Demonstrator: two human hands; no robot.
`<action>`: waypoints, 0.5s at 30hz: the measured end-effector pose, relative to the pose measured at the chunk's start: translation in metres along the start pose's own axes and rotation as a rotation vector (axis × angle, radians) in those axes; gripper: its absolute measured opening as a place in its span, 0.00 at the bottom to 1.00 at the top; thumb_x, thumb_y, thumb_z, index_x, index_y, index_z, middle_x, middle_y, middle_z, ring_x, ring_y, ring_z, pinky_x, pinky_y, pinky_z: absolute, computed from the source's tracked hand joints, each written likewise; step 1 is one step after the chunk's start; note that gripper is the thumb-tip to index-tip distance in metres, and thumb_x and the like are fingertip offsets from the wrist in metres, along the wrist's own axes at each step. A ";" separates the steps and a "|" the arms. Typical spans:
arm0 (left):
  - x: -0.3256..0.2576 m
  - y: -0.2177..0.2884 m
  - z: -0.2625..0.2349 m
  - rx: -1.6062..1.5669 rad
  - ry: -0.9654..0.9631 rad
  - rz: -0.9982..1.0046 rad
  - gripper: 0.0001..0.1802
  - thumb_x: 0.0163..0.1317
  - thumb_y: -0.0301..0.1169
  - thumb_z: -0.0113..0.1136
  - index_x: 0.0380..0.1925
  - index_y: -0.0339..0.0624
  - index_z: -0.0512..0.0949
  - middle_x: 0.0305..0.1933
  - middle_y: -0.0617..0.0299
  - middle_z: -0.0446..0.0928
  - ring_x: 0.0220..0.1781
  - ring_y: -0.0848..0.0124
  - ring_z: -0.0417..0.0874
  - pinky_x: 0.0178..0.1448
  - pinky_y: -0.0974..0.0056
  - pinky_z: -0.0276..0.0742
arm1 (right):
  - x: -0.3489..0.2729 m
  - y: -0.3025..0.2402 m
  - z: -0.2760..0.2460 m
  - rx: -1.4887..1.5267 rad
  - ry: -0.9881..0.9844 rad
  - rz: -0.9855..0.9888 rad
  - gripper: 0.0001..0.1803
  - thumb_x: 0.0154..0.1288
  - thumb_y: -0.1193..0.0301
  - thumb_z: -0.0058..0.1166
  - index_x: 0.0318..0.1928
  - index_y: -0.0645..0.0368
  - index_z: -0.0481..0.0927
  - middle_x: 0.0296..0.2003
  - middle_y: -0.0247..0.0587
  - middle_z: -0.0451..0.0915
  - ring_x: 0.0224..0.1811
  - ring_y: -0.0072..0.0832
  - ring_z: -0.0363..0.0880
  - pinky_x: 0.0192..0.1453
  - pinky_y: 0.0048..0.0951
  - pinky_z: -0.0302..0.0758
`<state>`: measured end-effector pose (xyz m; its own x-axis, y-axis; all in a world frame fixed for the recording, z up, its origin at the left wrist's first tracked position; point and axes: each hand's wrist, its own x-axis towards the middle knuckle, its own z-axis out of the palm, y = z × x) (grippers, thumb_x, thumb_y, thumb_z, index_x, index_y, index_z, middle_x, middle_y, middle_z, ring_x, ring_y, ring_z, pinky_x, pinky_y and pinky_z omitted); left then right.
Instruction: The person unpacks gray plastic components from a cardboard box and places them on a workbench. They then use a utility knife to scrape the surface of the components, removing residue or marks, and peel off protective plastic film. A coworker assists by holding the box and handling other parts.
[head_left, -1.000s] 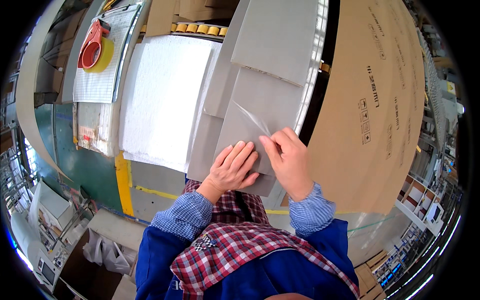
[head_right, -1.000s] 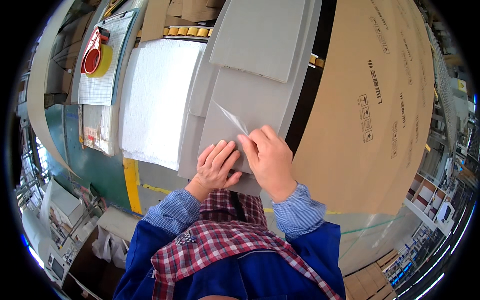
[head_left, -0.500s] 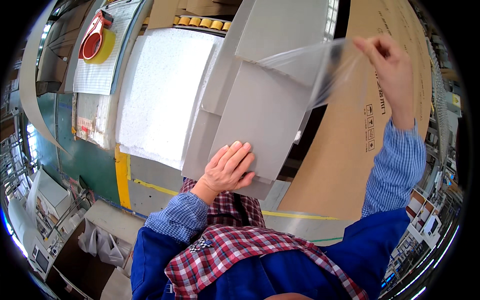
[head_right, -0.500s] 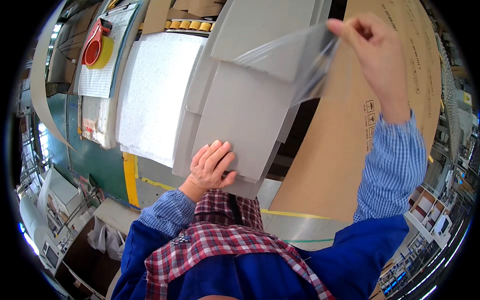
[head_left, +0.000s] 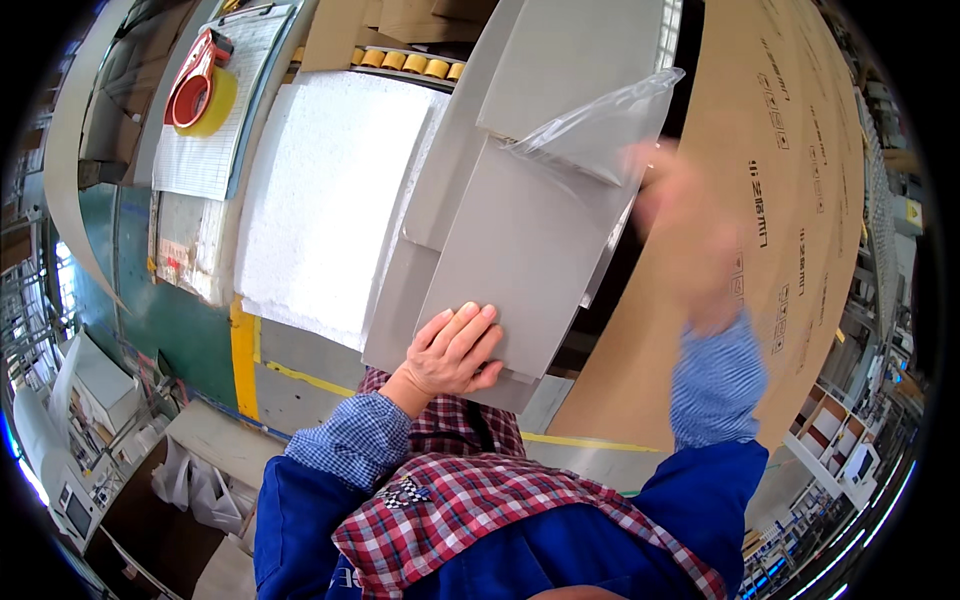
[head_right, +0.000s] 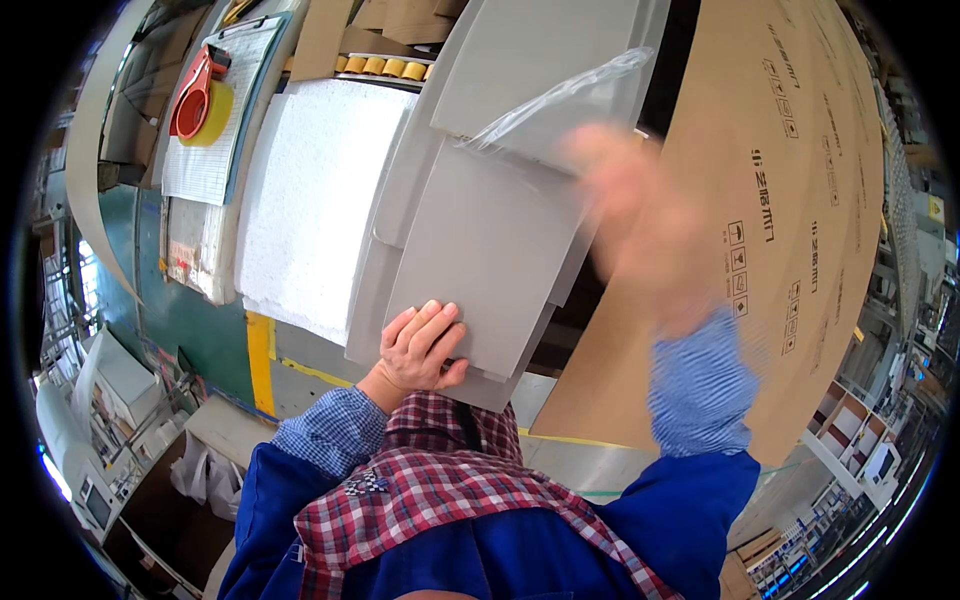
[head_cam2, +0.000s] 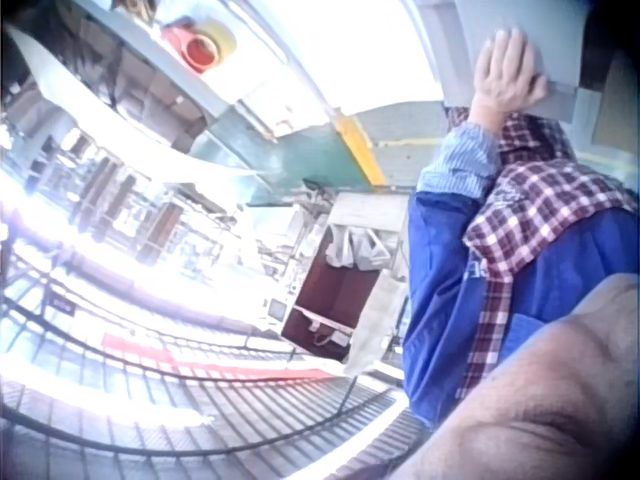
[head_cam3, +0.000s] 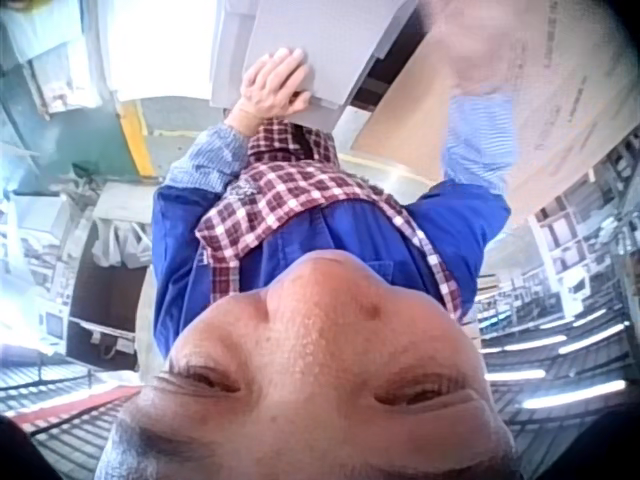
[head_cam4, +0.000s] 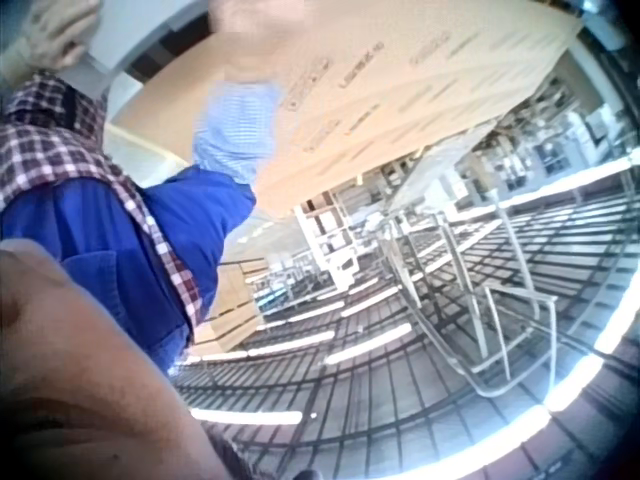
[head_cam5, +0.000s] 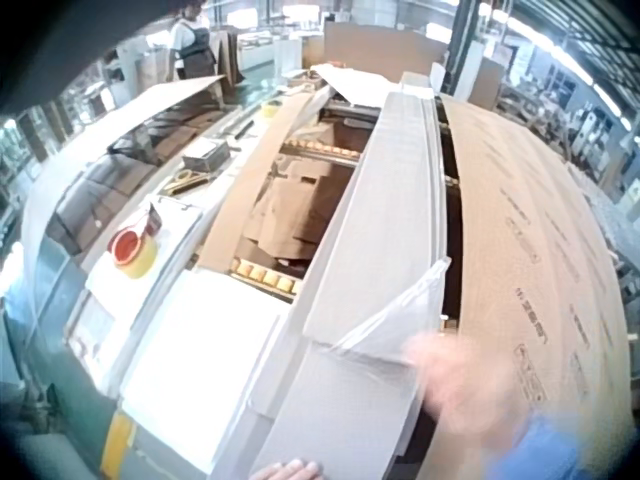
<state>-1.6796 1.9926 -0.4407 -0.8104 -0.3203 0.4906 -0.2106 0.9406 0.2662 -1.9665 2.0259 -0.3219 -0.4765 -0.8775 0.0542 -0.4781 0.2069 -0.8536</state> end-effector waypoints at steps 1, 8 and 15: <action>0.001 0.000 -0.001 -0.004 -0.005 0.012 0.22 0.59 0.51 0.46 0.41 0.50 0.80 0.54 0.62 0.76 0.57 0.66 0.74 0.64 0.59 0.61 | -0.008 -0.013 0.020 -0.622 -0.173 -0.587 0.19 0.61 0.68 0.55 0.53 0.56 0.76 0.55 0.40 0.75 0.60 0.32 0.71 0.66 0.37 0.64; -0.002 -0.001 -0.002 -0.016 -0.039 0.024 0.21 0.60 0.51 0.46 0.41 0.51 0.79 0.53 0.62 0.76 0.57 0.67 0.74 0.64 0.59 0.61 | -0.025 -0.003 0.096 -0.521 -0.417 -0.445 0.40 0.55 0.45 0.49 0.63 0.56 0.66 0.66 0.37 0.62 0.70 0.32 0.57 0.72 0.44 0.50; 0.000 -0.002 0.001 0.001 -0.017 0.020 0.21 0.60 0.50 0.46 0.41 0.51 0.79 0.55 0.61 0.75 0.58 0.66 0.74 0.65 0.59 0.60 | -0.040 0.004 0.073 -0.663 -0.411 -0.388 0.40 0.54 0.47 0.54 0.64 0.55 0.65 0.66 0.36 0.61 0.69 0.32 0.57 0.71 0.48 0.51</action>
<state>-1.6793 1.9910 -0.4422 -0.8234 -0.2995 0.4820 -0.1948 0.9469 0.2557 -1.8956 2.0304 -0.3658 0.0523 -0.9984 -0.0218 -0.9433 -0.0422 -0.3293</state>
